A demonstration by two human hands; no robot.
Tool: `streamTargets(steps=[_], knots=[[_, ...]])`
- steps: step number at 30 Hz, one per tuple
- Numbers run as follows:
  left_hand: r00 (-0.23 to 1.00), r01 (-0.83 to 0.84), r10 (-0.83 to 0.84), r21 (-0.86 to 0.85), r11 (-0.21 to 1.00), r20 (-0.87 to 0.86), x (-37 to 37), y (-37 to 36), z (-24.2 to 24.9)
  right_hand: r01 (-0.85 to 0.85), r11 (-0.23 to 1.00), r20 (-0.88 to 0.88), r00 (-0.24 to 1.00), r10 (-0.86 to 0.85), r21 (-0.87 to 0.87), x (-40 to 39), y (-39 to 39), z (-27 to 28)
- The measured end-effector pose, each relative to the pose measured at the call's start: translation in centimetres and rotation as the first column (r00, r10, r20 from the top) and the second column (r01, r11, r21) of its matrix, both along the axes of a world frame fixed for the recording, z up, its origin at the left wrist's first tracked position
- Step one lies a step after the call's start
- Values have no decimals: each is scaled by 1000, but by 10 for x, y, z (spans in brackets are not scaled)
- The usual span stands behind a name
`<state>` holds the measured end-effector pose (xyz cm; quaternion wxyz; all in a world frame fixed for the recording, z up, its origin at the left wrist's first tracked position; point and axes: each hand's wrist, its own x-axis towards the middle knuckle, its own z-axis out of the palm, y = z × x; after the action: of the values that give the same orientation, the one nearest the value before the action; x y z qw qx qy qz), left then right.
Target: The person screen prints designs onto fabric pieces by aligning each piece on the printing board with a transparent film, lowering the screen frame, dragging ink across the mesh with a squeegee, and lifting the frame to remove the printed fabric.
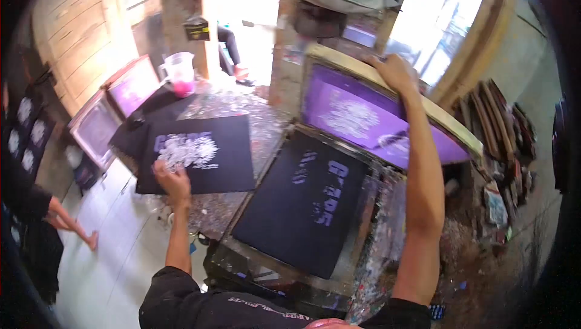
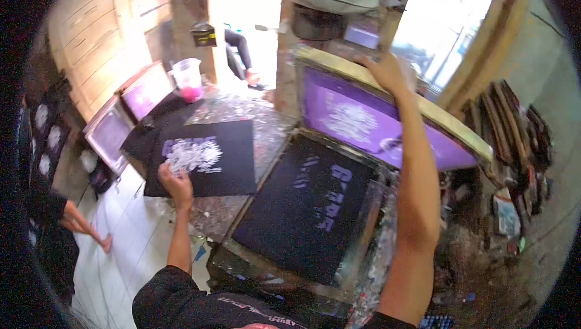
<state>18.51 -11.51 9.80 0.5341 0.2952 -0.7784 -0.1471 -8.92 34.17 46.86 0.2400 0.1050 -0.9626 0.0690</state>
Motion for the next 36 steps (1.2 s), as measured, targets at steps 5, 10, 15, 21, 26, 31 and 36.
streamTargets(steps=[5,10,15,21,26,31,36], knots=[[660,749,-749,22,662,63,-126,241,62,29,999,72,997,-27,-28,-8,-3,11],[612,790,-789,-87,607,54,-222,346,91,37,998,71,997,-34,-41,-11,-3,12],[614,780,-786,-95,618,-74,-253,360,86,68,997,118,991,-62,-44,-10,-4,12],[613,776,-789,-150,612,-46,-252,353,81,59,997,106,993,-53,-51,-9,-6,12],[609,771,-788,-163,616,-91,-244,355,80,39,998,101,994,-33,-55,-7,-5,10],[-17,960,-971,-267,-83,238,-149,514,-23,21,998,73,997,-17,-63,3,-5,10],[-834,400,-545,588,-702,-83,-26,588,15,37,999,-15,999,-37,-24,18,-2,-6]])
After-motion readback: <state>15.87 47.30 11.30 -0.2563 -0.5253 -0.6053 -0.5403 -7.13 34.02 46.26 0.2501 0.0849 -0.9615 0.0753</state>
